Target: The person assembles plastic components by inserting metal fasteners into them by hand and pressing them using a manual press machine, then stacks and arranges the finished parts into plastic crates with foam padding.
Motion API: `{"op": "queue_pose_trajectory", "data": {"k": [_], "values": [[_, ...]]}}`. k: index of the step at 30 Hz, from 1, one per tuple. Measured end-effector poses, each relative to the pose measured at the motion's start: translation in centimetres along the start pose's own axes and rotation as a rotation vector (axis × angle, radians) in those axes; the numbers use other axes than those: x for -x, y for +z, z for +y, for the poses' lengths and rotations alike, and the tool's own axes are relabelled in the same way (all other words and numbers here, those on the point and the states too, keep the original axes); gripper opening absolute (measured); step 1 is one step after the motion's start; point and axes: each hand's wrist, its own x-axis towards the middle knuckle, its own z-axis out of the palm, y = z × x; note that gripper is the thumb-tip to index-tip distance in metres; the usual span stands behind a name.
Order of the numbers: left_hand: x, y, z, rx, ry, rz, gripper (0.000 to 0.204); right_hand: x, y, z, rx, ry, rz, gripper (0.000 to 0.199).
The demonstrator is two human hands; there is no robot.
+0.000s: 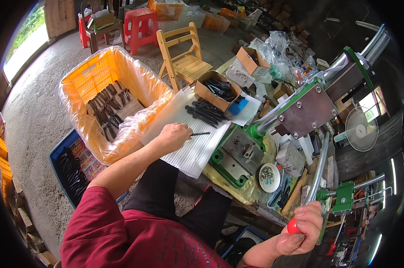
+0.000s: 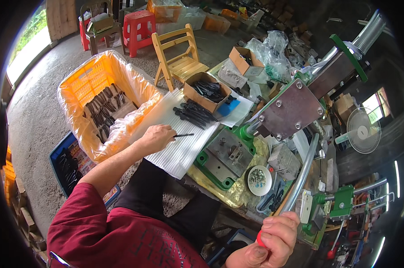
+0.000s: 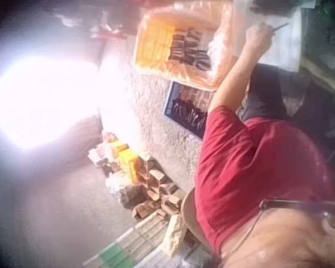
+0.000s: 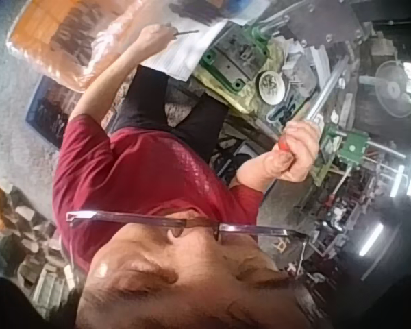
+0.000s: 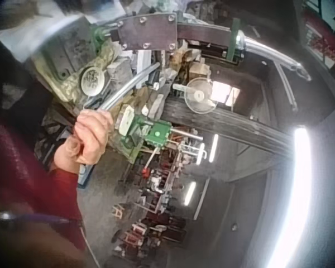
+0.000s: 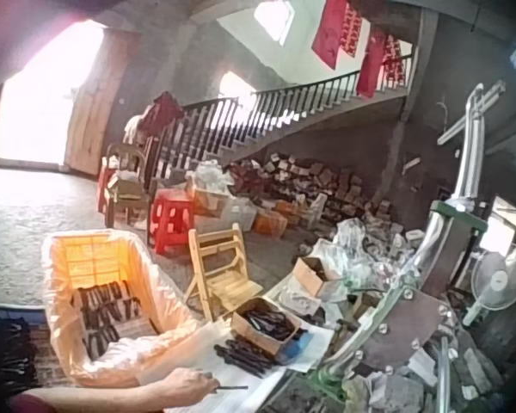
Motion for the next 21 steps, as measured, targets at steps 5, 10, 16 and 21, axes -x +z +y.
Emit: {"op": "queue_pose_trajectory", "data": {"k": [5, 10, 16, 21], "values": [[0.6, 1.3, -1.7, -0.224, 0.052, -0.096, 0.012, 0.2, 0.0, 0.1, -0.030, -0.006, 0.010, 0.028], [-0.1, 0.6, -1.6, -0.178, 0.105, -0.167, 0.016, 0.4, -0.2, 0.2, 0.026, -0.007, 0.015, 0.026], [-4.1, -0.5, -2.8, -0.064, 0.003, 0.012, 0.019, 1.0, -0.4, 1.0, -0.101, -0.080, 0.025, 0.027], [-7.8, 0.9, -3.1, -0.099, 0.153, 0.050, 0.017, -0.1, 1.3, 1.3, -0.046, -0.160, 0.189, 0.026]]}}
